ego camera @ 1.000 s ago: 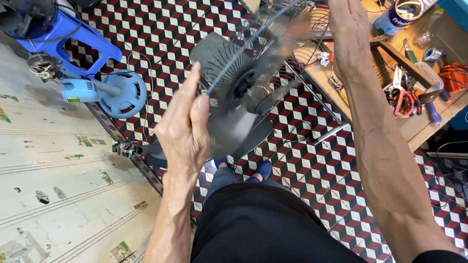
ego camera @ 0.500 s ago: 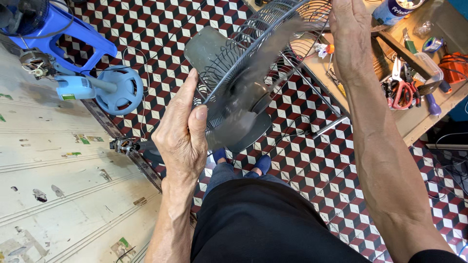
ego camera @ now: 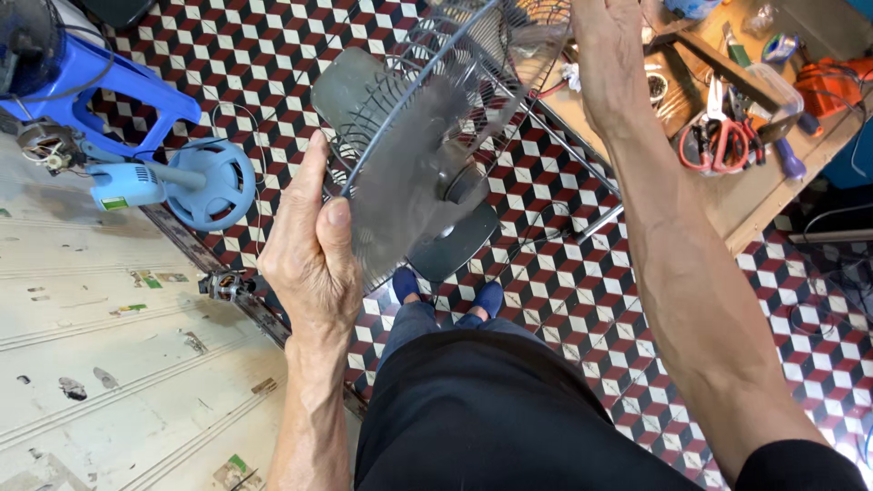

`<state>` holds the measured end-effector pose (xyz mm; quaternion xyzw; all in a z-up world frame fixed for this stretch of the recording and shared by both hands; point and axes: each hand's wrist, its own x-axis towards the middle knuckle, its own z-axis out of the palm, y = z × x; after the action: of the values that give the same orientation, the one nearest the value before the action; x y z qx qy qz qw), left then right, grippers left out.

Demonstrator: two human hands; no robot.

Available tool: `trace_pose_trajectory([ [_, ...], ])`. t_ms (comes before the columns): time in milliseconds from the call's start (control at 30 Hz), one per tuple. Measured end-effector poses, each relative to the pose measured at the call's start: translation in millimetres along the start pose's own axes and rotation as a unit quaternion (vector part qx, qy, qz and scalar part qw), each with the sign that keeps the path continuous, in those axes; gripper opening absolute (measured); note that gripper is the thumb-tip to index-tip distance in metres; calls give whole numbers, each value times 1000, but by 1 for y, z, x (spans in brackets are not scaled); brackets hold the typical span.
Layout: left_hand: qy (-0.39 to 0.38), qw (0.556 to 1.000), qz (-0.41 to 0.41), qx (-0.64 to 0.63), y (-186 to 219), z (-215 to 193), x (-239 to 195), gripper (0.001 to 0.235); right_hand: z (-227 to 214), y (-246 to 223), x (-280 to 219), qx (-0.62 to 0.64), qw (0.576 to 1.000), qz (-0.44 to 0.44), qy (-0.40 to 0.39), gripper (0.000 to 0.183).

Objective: The person tests a standing fan by plugging it in, using a remote control to change its speed, and measuring its power consumption with a clamp meter. They repeatedly turn the fan on and off and observe the meter readings.

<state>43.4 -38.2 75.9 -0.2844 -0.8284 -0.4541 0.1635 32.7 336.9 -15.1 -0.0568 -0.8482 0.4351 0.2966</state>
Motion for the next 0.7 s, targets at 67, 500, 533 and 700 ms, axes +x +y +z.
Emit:
trace_pose_trajectory([
  [67, -8, 1000, 9, -1, 1, 0, -4, 46, 5, 2, -6, 91, 994, 58, 7, 31],
  [500, -53, 998, 44, -9, 2, -13, 25, 40, -47, -14, -131, 242, 945, 172, 135, 53],
  [533, -27, 998, 56, -13, 9, -13, 26, 39, -50, -20, -151, 193, 935, 253, 153, 56],
  [700, -30, 989, 106, -101, 60, 6, 19, 23, -78, -1, -216, 178, 868, 424, 188, 62],
])
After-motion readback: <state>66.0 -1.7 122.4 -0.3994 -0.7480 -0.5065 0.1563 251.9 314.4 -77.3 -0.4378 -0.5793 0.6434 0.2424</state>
